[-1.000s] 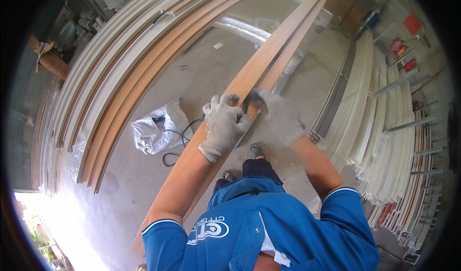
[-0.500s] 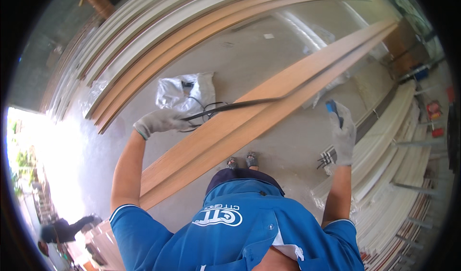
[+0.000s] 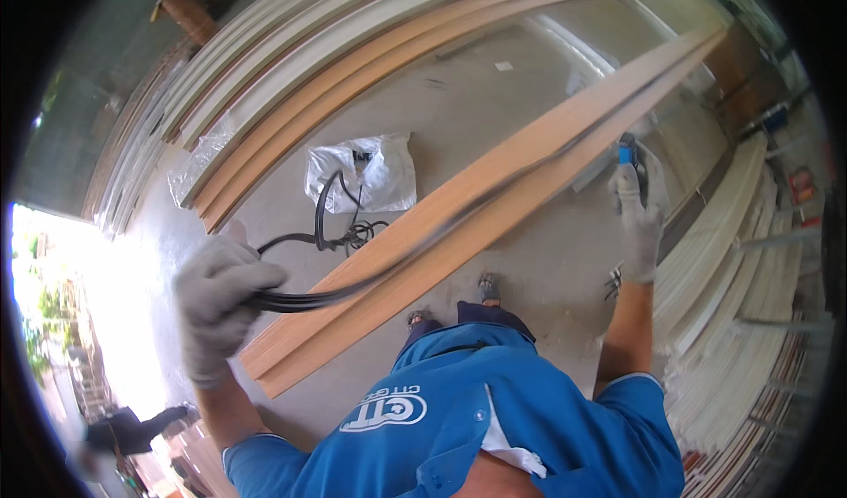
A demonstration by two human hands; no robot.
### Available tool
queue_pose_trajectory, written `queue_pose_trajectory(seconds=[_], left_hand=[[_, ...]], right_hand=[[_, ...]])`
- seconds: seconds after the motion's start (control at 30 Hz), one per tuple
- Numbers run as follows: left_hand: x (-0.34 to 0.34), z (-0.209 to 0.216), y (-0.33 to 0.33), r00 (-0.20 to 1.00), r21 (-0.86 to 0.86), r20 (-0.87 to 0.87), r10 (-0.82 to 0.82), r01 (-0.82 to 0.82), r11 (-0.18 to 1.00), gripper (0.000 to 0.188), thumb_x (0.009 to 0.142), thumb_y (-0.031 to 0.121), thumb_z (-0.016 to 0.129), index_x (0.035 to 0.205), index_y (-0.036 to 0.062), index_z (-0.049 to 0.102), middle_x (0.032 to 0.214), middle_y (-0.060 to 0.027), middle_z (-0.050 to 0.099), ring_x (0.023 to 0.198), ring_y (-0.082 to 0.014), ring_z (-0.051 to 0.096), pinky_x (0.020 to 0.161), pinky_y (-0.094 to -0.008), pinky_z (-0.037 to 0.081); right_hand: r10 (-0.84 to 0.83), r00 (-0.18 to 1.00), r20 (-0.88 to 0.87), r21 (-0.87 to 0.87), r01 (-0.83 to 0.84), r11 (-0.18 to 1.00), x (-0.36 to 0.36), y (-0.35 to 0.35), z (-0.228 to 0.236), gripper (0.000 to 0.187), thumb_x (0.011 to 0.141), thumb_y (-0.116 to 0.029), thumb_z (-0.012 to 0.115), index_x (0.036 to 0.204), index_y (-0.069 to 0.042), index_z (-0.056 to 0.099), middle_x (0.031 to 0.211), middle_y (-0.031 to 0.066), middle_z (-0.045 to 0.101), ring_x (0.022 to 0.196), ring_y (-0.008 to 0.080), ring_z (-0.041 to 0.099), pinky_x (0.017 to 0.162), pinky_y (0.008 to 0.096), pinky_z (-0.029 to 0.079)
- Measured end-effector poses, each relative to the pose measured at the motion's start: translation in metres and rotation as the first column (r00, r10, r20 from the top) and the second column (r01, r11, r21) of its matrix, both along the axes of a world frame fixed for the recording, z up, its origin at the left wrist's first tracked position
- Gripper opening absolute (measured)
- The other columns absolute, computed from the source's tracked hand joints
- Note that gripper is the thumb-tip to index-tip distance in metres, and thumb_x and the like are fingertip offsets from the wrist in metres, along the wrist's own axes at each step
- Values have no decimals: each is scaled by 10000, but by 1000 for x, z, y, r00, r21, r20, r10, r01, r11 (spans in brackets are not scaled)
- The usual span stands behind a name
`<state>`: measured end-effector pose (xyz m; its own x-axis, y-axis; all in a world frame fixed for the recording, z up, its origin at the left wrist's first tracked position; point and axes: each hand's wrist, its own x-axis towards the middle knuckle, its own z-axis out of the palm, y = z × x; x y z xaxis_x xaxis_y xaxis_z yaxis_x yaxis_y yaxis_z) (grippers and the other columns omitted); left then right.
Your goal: The person inserts a black rubber seal into a groove on a wooden plank using a blue plastic tool. They repeatedly tap the tool to push the seal along the groove, then flip the plank to work on the opposite side.
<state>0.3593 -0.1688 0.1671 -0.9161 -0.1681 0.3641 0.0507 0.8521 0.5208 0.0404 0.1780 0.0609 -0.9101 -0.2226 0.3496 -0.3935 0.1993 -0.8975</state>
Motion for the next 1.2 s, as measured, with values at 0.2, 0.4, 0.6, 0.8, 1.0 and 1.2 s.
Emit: queue_pose_trajectory(seconds=[0.2,0.4,0.6,0.8,1.0,1.2], left_hand=[[33,-52,20,987,-307,-131,90,-127,943,320,645,26,776,950,116,751,665,-40,485,621,-232,509,598,-379,413],[47,-85,11,986,-251,-156,-63,22,968,321,661,33,774,968,121,737,673,-47,525,620,-252,531,585,-389,416],[50,-94,11,985,-78,-111,-132,124,989,238,702,56,789,932,83,735,676,-67,556,607,-266,534,584,-393,425],[46,-74,9,914,411,222,-340,228,883,192,881,151,754,1028,29,748,821,-108,696,685,-214,656,637,-332,506],[6,-64,1,564,879,433,-703,-92,468,429,1034,317,567,1060,-85,716,931,-112,754,756,-168,704,714,-277,559],[19,-63,23,793,588,517,-324,-54,807,175,893,152,739,1007,21,755,861,-72,747,722,-191,676,682,-336,521]], right_hand=[[478,852,-214,282,-414,865,136,-78,19,430,832,-167,791,1235,-118,651,940,55,651,852,174,682,681,333,550],[681,637,-362,642,-359,677,197,-126,31,462,704,-127,791,1142,-129,645,1117,56,620,860,263,705,694,367,568],[765,497,-409,798,-212,564,186,-125,29,341,763,-98,726,1092,-135,645,1016,42,621,820,240,693,664,355,560],[758,363,-543,756,-183,629,181,-118,14,226,784,-118,712,1004,-109,657,888,33,554,727,173,635,599,320,522],[584,189,-790,578,-91,811,180,-110,8,262,770,-137,739,1020,-102,668,865,21,514,686,145,581,575,273,486],[728,509,-460,611,-413,675,175,-101,12,336,756,-134,754,1082,-114,674,1028,43,655,824,216,694,680,363,550]])
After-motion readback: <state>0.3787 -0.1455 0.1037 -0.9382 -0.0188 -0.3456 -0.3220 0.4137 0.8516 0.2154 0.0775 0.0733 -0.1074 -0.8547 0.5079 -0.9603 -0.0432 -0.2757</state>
